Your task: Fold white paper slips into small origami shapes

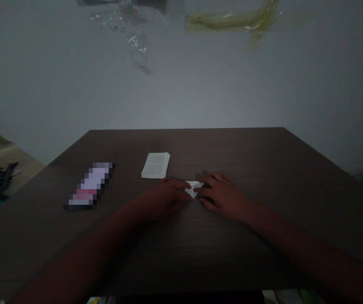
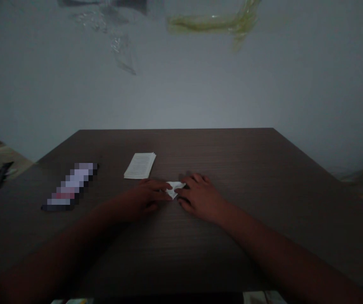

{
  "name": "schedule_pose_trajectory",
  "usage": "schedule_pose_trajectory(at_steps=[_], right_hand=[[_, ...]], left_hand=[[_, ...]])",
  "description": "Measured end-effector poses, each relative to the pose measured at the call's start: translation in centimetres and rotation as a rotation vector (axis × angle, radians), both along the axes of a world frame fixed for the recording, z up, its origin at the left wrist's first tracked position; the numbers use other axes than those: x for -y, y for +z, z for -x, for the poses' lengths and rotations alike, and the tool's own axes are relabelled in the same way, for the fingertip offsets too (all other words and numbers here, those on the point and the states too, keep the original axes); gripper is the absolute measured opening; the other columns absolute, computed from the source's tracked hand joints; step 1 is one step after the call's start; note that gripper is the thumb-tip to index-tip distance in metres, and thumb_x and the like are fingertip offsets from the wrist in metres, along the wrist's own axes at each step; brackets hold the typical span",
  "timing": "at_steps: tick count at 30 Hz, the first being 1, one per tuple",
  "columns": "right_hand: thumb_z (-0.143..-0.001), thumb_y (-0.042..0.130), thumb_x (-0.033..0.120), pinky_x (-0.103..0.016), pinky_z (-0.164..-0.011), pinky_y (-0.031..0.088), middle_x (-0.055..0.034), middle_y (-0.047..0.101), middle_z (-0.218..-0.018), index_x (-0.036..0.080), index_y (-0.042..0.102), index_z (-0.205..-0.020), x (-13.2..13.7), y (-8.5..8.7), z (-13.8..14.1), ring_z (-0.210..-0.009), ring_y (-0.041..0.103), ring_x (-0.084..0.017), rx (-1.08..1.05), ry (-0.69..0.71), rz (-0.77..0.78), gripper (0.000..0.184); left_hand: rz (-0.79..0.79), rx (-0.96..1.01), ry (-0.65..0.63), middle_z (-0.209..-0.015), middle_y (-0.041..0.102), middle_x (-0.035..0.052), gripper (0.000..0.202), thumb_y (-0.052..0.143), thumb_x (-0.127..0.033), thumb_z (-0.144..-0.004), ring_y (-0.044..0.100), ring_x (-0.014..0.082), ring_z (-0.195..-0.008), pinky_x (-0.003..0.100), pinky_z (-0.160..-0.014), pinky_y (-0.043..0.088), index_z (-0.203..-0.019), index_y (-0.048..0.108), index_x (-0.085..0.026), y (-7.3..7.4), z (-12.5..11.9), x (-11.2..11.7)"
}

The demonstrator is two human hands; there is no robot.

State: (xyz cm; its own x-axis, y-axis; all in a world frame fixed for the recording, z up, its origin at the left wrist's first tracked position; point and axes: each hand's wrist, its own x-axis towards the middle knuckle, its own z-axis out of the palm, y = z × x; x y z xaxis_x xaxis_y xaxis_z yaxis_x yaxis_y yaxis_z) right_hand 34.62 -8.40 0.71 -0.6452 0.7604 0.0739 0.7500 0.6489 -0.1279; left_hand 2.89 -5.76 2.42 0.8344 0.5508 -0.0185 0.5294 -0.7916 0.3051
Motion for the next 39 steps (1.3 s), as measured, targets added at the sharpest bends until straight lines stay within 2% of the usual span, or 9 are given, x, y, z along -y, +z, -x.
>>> schedule_pose_trajectory(at_steps=[2, 6, 14, 20, 26, 30, 36, 39], right_hand=[[-0.130, 0.076, 0.036, -0.074, -0.137, 0.062, -0.0199, 0.078, -0.183, 0.033, 0.092, -0.168, 0.0, 0.1, 0.0, -0.168, 0.070, -0.050, 0.002, -0.001, -0.011, 0.041], [-0.130, 0.075, 0.034, -0.076, -0.137, 0.062, -0.0197, 0.076, -0.185, 0.034, 0.091, -0.169, 0.2, 0.1, 0.1, -0.169, 0.070, -0.051, 0.011, -0.005, -0.001, 0.043], [-0.129, 0.076, 0.033, -0.074, -0.142, 0.058, -0.0193, 0.077, -0.185, 0.033, 0.093, -0.166, 0.3, 0.0, 0.2, -0.171, 0.069, -0.049, -0.007, -0.012, 0.014, 0.040], [-0.129, 0.076, 0.033, -0.074, -0.139, 0.060, -0.0187, 0.078, -0.183, 0.033, 0.092, -0.166, 0.3, -0.2, 0.1, -0.168, 0.071, -0.048, -0.005, -0.001, -0.019, 0.040], [-0.130, 0.074, 0.034, -0.071, -0.137, 0.061, -0.0176, 0.079, -0.181, 0.034, 0.093, -0.165, 0.3, -0.4, 0.0, -0.167, 0.071, -0.048, -0.019, 0.004, -0.025, 0.040], [-0.129, 0.075, 0.036, -0.068, -0.132, 0.064, -0.0176, 0.083, -0.174, 0.033, 0.093, -0.163, 0.3, -0.5, -0.1, -0.160, 0.074, -0.046, -0.031, 0.008, -0.036, 0.038], [-0.129, 0.074, 0.034, -0.072, -0.136, 0.062, -0.0189, 0.082, -0.176, 0.032, 0.093, -0.163, 0.3, -0.7, -0.2, -0.164, 0.073, -0.047, -0.052, 0.009, -0.024, 0.039], [-0.130, 0.073, 0.035, -0.073, -0.138, 0.061, -0.0192, 0.080, -0.178, 0.032, 0.093, -0.162, 0.3, -0.6, -0.2, -0.167, 0.071, -0.048, -0.054, 0.007, -0.012, 0.038]], left_hand=[[0.015, 0.035, 0.026, -0.175, 0.087, 0.0134, 0.047, 0.075, -0.007, -0.118, 0.080, 0.0337, -0.168, 0.059, -0.150, 0.057, -0.157, 0.092, -0.024, -0.2, 0.1, -0.3], [0.020, 0.027, 0.070, -0.168, 0.090, 0.0158, 0.043, 0.075, -0.005, -0.118, 0.084, 0.0345, -0.161, 0.061, -0.148, 0.058, -0.155, 0.092, -0.019, -0.4, -0.3, -0.4], [0.007, -0.017, 0.090, -0.172, 0.088, 0.0146, 0.053, 0.074, -0.003, -0.114, 0.081, 0.0360, -0.164, 0.058, -0.150, 0.052, -0.161, 0.090, -0.021, 0.0, -0.6, 0.1], [-0.019, -0.023, 0.087, -0.172, 0.090, 0.0108, 0.059, 0.074, -0.004, -0.112, 0.084, 0.0337, -0.159, 0.054, -0.149, 0.053, -0.164, 0.090, -0.027, 0.1, -0.6, 0.2], [-0.036, -0.081, 0.059, -0.181, 0.084, 0.0116, 0.059, 0.078, -0.009, -0.114, 0.078, 0.0372, -0.171, 0.063, -0.153, 0.050, -0.166, 0.091, -0.033, 0.3, -0.5, 0.4], [-0.077, -0.092, 0.030, -0.185, 0.081, 0.0117, 0.055, 0.082, -0.014, -0.115, 0.077, 0.0388, -0.172, 0.063, -0.154, 0.049, -0.165, 0.092, -0.036, 0.4, -0.4, 0.6], [-0.086, -0.102, 0.023, -0.187, 0.079, 0.0139, 0.048, 0.079, -0.016, -0.121, 0.077, 0.0422, -0.168, 0.073, -0.155, 0.045, -0.163, 0.093, -0.033, 0.7, -0.6, 1.2], [-0.095, -0.081, 0.027, -0.185, 0.080, 0.0141, 0.044, 0.080, -0.016, -0.120, 0.077, 0.0440, -0.169, 0.073, -0.154, 0.046, -0.158, 0.095, -0.032, 0.6, -0.7, 1.3]])
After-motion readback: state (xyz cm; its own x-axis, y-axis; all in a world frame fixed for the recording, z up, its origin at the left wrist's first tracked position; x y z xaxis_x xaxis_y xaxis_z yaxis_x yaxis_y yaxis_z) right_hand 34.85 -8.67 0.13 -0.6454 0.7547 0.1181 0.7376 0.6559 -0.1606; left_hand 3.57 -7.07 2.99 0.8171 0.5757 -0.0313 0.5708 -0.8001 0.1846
